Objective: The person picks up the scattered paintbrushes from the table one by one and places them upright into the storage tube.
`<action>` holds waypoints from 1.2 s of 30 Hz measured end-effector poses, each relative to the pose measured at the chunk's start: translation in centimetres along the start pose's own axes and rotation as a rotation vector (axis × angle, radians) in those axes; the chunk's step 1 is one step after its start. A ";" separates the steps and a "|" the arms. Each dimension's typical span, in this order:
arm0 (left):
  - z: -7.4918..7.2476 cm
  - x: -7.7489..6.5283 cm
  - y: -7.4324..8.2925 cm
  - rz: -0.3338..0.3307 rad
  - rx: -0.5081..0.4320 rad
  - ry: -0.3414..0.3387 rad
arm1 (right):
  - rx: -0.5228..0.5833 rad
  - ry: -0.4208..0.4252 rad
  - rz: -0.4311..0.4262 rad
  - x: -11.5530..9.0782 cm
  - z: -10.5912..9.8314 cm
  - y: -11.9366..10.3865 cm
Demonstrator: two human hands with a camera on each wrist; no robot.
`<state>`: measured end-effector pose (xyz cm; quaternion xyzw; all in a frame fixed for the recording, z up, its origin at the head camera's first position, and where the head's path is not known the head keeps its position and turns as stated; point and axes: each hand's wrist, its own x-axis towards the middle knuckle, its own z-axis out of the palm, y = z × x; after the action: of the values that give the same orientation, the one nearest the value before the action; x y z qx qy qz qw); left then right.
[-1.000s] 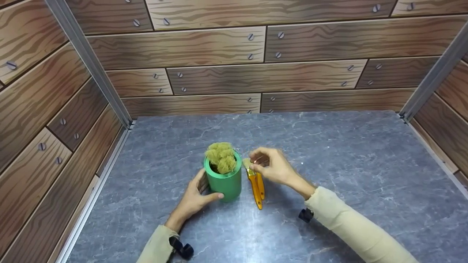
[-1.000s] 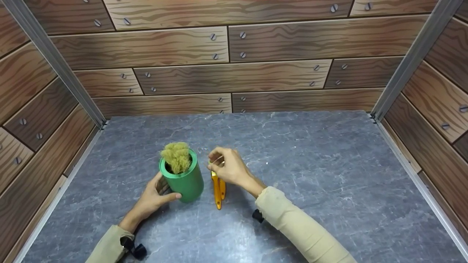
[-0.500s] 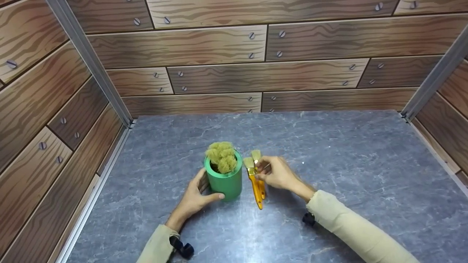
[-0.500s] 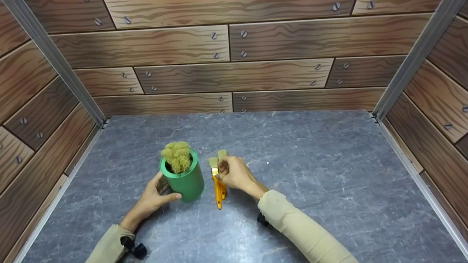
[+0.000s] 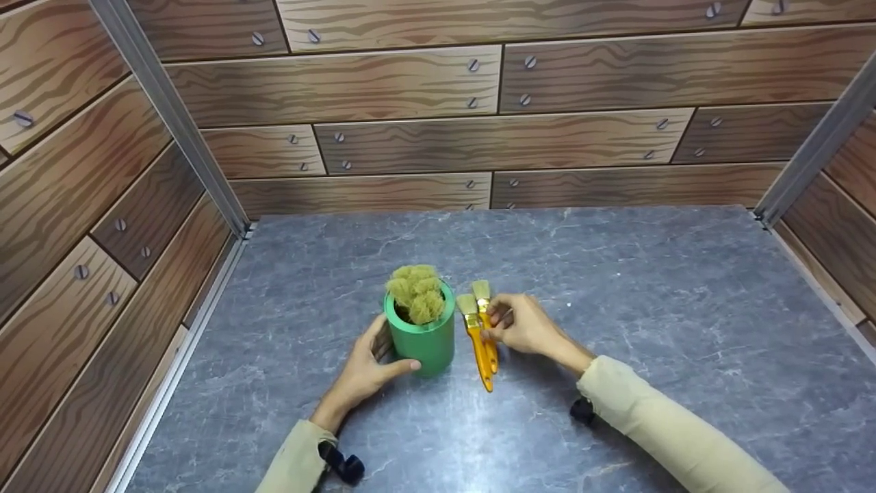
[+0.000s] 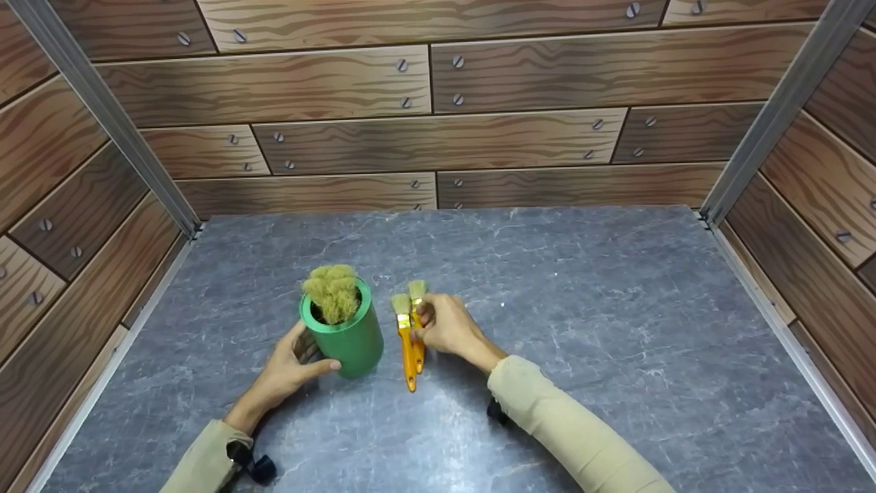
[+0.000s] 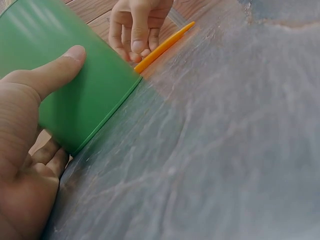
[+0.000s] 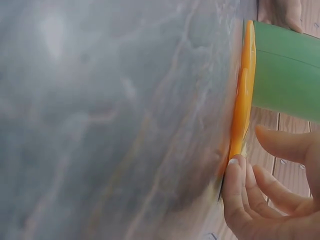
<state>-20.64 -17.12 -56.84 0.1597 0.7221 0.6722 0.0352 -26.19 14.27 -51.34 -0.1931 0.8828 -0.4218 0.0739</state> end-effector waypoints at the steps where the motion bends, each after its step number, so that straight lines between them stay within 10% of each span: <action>1: 0.0 0.0 0.0 0.001 0.000 -0.001 | -0.008 0.000 0.004 0.0 0.0 0.0; 13: 0.0 0.0 0.0 -0.013 0.000 -0.002 | -0.046 -0.022 0.203 0.7 -0.4 -0.4; 36: 0.0 0.0 0.0 -0.021 0.007 0.008 | -0.039 -0.025 0.220 0.7 -0.3 -0.1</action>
<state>-20.65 -17.13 -56.81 0.1494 0.7264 0.6698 0.0387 -26.94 14.13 -51.09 -0.1015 0.9057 -0.3913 0.1273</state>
